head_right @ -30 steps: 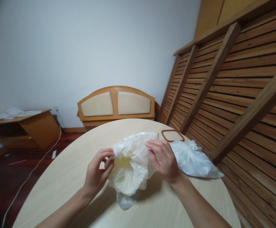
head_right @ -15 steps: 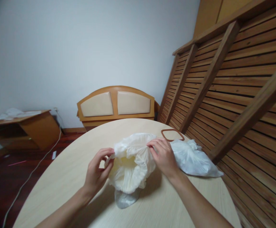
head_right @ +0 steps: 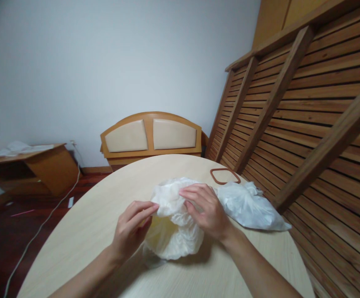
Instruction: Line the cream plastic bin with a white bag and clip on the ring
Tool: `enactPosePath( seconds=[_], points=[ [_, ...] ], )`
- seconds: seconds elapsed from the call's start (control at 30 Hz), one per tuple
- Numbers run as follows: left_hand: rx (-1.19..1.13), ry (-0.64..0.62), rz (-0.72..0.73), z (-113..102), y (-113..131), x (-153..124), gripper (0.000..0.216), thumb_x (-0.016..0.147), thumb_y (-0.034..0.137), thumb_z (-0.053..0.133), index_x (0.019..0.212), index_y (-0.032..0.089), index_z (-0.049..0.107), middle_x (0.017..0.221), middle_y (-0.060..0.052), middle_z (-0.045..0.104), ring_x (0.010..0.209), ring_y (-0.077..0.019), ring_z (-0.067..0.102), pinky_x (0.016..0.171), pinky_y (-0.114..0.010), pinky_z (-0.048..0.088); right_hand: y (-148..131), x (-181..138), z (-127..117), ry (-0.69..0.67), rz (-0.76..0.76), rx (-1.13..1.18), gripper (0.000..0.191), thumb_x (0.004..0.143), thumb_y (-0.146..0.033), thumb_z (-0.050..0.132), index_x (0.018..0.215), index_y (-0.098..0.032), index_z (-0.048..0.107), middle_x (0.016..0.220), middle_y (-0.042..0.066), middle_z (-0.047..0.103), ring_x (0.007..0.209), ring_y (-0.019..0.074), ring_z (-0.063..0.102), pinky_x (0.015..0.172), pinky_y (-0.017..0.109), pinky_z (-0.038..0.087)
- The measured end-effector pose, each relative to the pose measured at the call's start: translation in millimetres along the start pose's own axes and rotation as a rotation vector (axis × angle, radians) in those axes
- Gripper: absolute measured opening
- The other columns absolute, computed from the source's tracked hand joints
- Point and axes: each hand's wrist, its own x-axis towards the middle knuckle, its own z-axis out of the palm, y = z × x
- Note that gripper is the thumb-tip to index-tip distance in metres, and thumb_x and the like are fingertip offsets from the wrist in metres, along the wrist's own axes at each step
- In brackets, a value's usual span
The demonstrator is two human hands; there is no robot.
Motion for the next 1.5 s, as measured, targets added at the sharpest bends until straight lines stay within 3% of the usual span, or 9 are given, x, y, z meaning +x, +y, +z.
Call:
enactPosePath(
  seconds=[0.1, 0.23, 0.33, 0.63, 0.87, 1.03, 1.23, 1.5],
  points=[
    [-0.009, -0.001, 0.001, 0.6, 0.0, 0.4, 0.033, 0.092, 0.001, 0.054, 0.118, 0.018, 0.064, 0.098, -0.008, 0.072, 0.085, -0.0154, 0.065, 0.072, -0.026, 0.055, 2.7, -0.1, 0.6, -0.001, -0.029, 0.021, 0.017, 0.091, -0.012, 0.063, 0.101, -0.025, 0.069, 0.093, 0.001, 0.075, 0.095, 0.0209, 0.066, 0.089, 0.039, 0.052],
    [-0.033, 0.013, -0.030, 1.2, -1.8, 0.2, 0.031, 0.090, -0.001, 0.054, 0.114, 0.017, 0.063, 0.099, -0.008, 0.072, 0.088, -0.0155, 0.066, 0.075, -0.026, 0.056, 9.8, -3.0, 2.5, 0.044, 0.107, -0.049, 0.014, 0.093, -0.012, 0.060, 0.095, -0.023, 0.068, 0.091, 0.003, 0.073, 0.092, 0.0212, 0.065, 0.085, 0.039, 0.052],
    [-0.032, 0.013, -0.049, 1.0, -2.9, -0.3, 0.031, 0.090, -0.001, 0.055, 0.114, 0.017, 0.064, 0.098, -0.008, 0.072, 0.087, -0.0151, 0.066, 0.075, -0.026, 0.056, 13.4, -5.8, 4.0, -0.005, 0.154, -0.059, 0.014, 0.093, -0.014, 0.059, 0.094, -0.023, 0.069, 0.090, 0.003, 0.073, 0.092, 0.0218, 0.065, 0.085, 0.040, 0.052],
    [-0.051, -0.033, 0.024, 1.0, -1.4, -1.4, 0.024, 0.094, 0.005, 0.055, 0.111, 0.018, 0.066, 0.096, -0.008, 0.073, 0.084, -0.0161, 0.066, 0.071, -0.027, 0.054, 8.2, -5.4, 3.4, -0.036, 0.105, 0.048, 0.036, 0.097, -0.011, 0.049, 0.125, -0.026, 0.064, 0.116, 0.006, 0.073, 0.109, 0.0211, 0.066, 0.095, 0.041, 0.054],
    [-0.061, -0.066, 0.071, 0.2, 0.4, -1.3, 0.021, 0.096, 0.008, 0.053, 0.109, 0.018, 0.067, 0.095, -0.008, 0.074, 0.082, -0.0167, 0.066, 0.070, -0.028, 0.053, 8.5, -5.3, 4.1, -0.093, 0.184, 0.117, 0.032, 0.101, -0.017, 0.047, 0.128, -0.026, 0.062, 0.105, 0.005, 0.077, 0.097, 0.0186, 0.072, 0.087, 0.035, 0.059],
    [-0.056, -0.082, 0.092, -0.1, 0.0, -1.3, 0.020, 0.099, 0.011, 0.051, 0.108, 0.017, 0.068, 0.095, -0.007, 0.075, 0.082, -0.0159, 0.066, 0.071, -0.028, 0.053, 7.6, -1.6, 1.7, -0.177, 0.057, 0.066, 0.021, 0.099, -0.021, 0.054, 0.114, -0.024, 0.070, 0.103, 0.007, 0.072, 0.096, 0.0194, 0.069, 0.083, 0.034, 0.058],
    [-0.070, -0.126, 0.128, -1.5, -1.4, -2.4, 0.023, 0.103, 0.017, 0.045, 0.108, 0.018, 0.068, 0.095, -0.007, 0.076, 0.085, -0.0165, 0.066, 0.075, -0.030, 0.053, 9.0, 0.3, 1.2, -0.239, 0.028, 0.043, 0.015, 0.099, -0.019, 0.054, 0.096, -0.021, 0.068, 0.096, 0.006, 0.070, 0.091, 0.0189, 0.067, 0.079, 0.033, 0.056],
    [-0.073, -0.141, 0.135, -1.9, -1.8, -3.3, 0.025, 0.103, 0.019, 0.045, 0.111, 0.019, 0.068, 0.095, -0.007, 0.077, 0.086, -0.0172, 0.067, 0.075, -0.030, 0.054, 10.9, -0.1, 1.4, -0.255, 0.149, -0.058, 0.013, 0.095, -0.015, 0.051, 0.095, -0.021, 0.062, 0.100, 0.007, 0.071, 0.095, 0.0217, 0.067, 0.084, 0.039, 0.053]
  ],
)
